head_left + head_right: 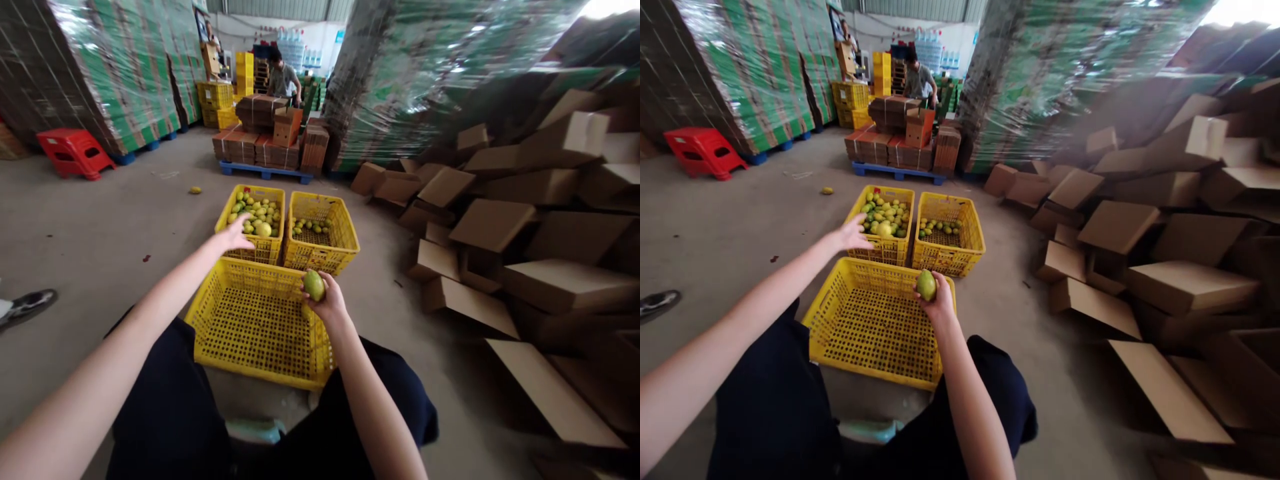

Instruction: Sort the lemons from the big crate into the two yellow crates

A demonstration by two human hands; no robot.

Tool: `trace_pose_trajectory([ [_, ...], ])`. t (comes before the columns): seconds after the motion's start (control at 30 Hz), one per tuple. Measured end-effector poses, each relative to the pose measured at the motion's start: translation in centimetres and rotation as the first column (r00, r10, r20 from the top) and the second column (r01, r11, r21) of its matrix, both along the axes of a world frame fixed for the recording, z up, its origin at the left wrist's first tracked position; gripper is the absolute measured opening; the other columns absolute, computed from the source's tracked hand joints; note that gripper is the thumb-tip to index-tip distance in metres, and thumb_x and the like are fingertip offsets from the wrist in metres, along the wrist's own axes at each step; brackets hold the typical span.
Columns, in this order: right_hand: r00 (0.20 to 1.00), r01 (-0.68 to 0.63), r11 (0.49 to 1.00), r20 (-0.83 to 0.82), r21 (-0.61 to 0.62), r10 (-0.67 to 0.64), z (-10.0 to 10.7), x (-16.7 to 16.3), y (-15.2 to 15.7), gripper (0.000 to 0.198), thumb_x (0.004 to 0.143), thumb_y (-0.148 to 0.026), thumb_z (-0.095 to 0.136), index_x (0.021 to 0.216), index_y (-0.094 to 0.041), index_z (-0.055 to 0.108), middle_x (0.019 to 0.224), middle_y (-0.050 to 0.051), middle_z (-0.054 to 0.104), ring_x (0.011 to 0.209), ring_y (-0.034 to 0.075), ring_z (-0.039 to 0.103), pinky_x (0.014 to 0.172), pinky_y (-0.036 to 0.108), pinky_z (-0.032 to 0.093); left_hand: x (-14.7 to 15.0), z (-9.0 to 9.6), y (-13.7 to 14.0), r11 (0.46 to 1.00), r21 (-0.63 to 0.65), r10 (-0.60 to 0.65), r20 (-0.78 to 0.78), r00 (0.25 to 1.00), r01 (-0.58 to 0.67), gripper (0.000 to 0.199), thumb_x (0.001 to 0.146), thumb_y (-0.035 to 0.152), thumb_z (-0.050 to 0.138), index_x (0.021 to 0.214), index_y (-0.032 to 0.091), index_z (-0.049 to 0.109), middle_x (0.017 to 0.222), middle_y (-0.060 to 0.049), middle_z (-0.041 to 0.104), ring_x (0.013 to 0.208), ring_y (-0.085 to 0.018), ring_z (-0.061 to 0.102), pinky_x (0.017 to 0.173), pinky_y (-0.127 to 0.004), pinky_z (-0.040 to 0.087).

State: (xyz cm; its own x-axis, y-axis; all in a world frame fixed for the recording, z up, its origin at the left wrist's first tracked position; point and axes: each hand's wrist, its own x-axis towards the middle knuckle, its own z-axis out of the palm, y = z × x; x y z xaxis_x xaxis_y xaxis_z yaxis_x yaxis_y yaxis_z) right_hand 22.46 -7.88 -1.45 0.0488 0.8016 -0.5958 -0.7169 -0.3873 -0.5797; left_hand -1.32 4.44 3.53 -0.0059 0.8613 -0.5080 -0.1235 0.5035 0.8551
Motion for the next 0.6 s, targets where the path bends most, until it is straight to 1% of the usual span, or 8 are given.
trace_pose_trajectory([
  [0.07,0.999,0.004,0.999,0.046,-0.032,-0.002,-0.6,0.0,-0.1,0.01,0.091,-0.026,0.052,0.095,-0.022,0.06,0.07,0.002,0.067,0.052,0.015,0.06,0.04,0.019,0.041,-1.4,1.1,1.9,0.991,0.06,0.123,0.014,0.992,-0.124,0.064,0.101,0.049,0.056,0.156,0.018,0.047,0.156,-0.022,0.053,0.135,-0.034,0.063,0.095,-0.04,0.062],
  [0.13,0.996,0.014,0.997,0.083,-0.076,-0.007,-1.8,-0.3,-0.5,0.007,0.092,-0.027,0.052,0.092,-0.023,0.057,0.07,0.0,0.064,0.053,0.015,0.059,0.041,0.019,0.042,-2.2,0.2,0.9,0.98,0.088,0.182,-0.024,0.983,-0.179,0.051,0.098,0.041,0.056,0.146,0.022,0.057,0.151,-0.018,0.06,0.132,-0.03,0.067,0.1,-0.039,0.06],
  [0.27,0.981,-0.021,0.973,0.184,-0.231,0.065,-5.4,-1.5,-2.0,0.005,0.09,-0.02,0.053,0.087,-0.024,0.052,0.068,-0.002,0.058,0.051,0.015,0.056,0.043,0.022,0.046,-1.5,-6.4,-8.3,0.996,0.006,0.094,-0.07,0.993,-0.093,0.024,0.088,0.032,0.064,0.108,0.02,0.07,0.126,-0.014,0.075,0.117,-0.027,0.074,0.104,-0.043,0.056],
  [0.37,0.952,-0.055,0.952,0.271,-0.301,0.141,-6.9,-1.7,-1.5,0.011,0.085,-0.014,0.058,0.087,-0.024,0.053,0.066,-0.003,0.056,0.051,0.016,0.054,0.044,0.026,0.049,-0.6,-12.0,-17.3,0.966,-0.152,-0.228,-0.107,0.968,0.211,0.015,0.084,0.033,0.065,0.093,0.021,0.07,0.11,-0.007,0.079,0.112,-0.024,0.075,0.1,-0.037,0.054],
  [0.4,0.938,-0.056,0.954,0.311,-0.294,0.152,-6.8,-1.3,-0.5,0.012,0.085,-0.014,0.06,0.088,-0.023,0.054,0.066,-0.003,0.056,0.052,0.017,0.054,0.045,0.027,0.05,-0.7,-13.6,-19.9,0.929,-0.19,-0.335,-0.073,0.939,0.317,0.019,0.082,0.037,0.068,0.093,0.022,0.071,0.109,-0.007,0.08,0.113,-0.024,0.076,0.099,-0.036,0.053],
  [0.47,0.898,-0.046,0.97,0.416,-0.239,0.145,-5.4,0.3,3.1,0.008,0.087,-0.019,0.063,0.09,-0.023,0.057,0.067,-0.002,0.057,0.054,0.017,0.055,0.048,0.029,0.053,-1.3,-16.0,-23.8,0.887,-0.22,-0.418,-0.012,0.908,0.405,0.03,0.08,0.049,0.07,0.096,0.024,0.073,0.118,-0.006,0.08,0.114,-0.025,0.076,0.099,-0.035,0.052],
  [0.53,0.828,-0.022,0.991,0.554,-0.133,0.092,-2.8,2.6,7.9,0.008,0.093,-0.028,0.061,0.098,-0.022,0.061,0.073,-0.001,0.06,0.06,0.017,0.059,0.054,0.029,0.056,-2.4,-17.5,-25.9,0.877,-0.267,-0.422,-0.03,0.906,0.4,0.038,0.077,0.057,0.069,0.097,0.025,0.074,0.121,-0.007,0.079,0.113,-0.026,0.077,0.101,-0.036,0.052],
  [0.6,0.718,-0.025,0.998,0.694,-0.05,0.053,-0.4,5.2,12.8,0.022,0.103,-0.035,0.05,0.111,-0.019,0.063,0.082,0.002,0.064,0.07,0.018,0.065,0.06,0.029,0.059,-3.4,-18.2,-26.5,0.901,-0.269,-0.373,-0.084,0.924,0.339,0.041,0.075,0.06,0.068,0.096,0.025,0.073,0.119,-0.007,0.08,0.111,-0.027,0.077,0.102,-0.038,0.051],
])
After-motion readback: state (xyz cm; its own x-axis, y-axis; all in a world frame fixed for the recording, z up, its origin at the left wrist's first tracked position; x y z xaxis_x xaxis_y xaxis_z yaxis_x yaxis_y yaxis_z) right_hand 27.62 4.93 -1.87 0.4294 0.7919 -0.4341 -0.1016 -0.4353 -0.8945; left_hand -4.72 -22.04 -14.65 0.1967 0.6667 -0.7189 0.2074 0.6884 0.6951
